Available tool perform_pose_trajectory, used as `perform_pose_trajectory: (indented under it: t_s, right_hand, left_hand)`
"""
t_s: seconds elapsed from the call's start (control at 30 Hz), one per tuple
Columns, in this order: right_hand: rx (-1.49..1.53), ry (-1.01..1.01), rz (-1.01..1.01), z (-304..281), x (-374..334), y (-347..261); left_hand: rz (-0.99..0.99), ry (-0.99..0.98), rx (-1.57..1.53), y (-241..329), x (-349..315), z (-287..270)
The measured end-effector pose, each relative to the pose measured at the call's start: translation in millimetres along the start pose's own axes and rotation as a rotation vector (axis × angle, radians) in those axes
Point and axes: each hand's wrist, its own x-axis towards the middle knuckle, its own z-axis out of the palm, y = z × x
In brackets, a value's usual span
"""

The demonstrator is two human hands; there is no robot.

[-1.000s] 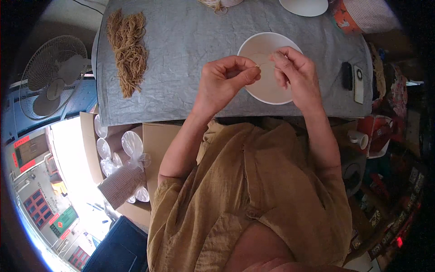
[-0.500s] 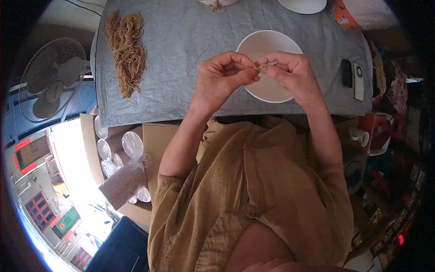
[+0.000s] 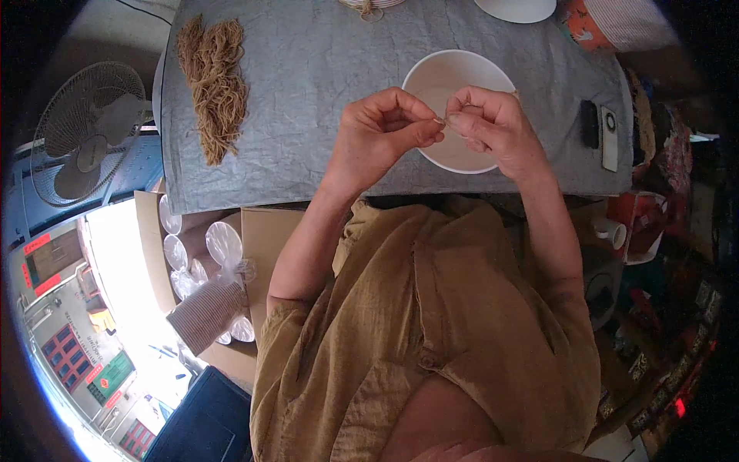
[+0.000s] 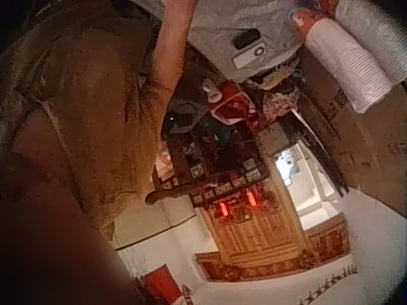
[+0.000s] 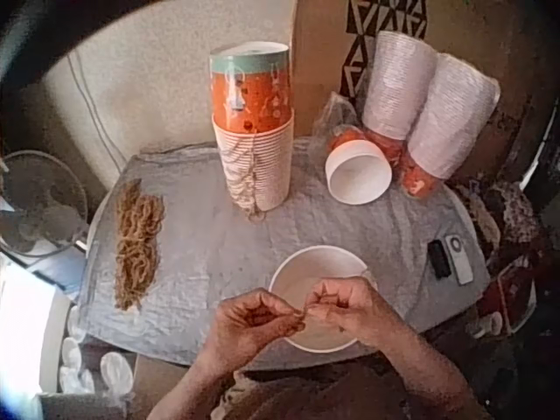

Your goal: Threading strings through holes in paper bowls to create handles and then stacking the bowls for packaging.

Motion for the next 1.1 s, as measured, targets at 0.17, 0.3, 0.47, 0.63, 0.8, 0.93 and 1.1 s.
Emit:
perform_pose_trajectory:
  t_s: [0.17,0.3,0.47,0.63,0.8,0.93,1.1]
  right_hand:
    - [-0.045,0.149,-0.157,4.6,0.2,-3.2]
    - [-0.202,0.126,-0.127,3.2,1.2,-6.4]
    - [-0.206,0.065,-0.165,5.1,1.3,-6.9]
    - [-0.182,0.094,-0.186,8.2,2.5,-5.0]
    - [-0.09,0.118,-0.151,6.1,4.3,0.2]
    - [-0.085,0.133,-0.14,6.0,4.7,2.1]
    - [-0.128,0.188,-0.181,5.4,4.2,3.0]
  left_hand:
    - [-0.022,0.008,0.016,3.3,-0.2,-1.1]
    - [-0.018,-0.007,-0.006,3.2,0.1,-1.3]
    - [-0.031,-0.001,-0.016,4.6,0.5,0.8]
    - [-0.058,0.002,-0.051,5.9,-0.2,0.0]
    - [-0.125,0.001,-0.141,7.8,-2.0,-1.3]
    - [-0.121,-0.019,-0.114,8.0,-1.1,-3.0]
    - [-0.133,-0.029,-0.079,11.4,-2.0,-1.4]
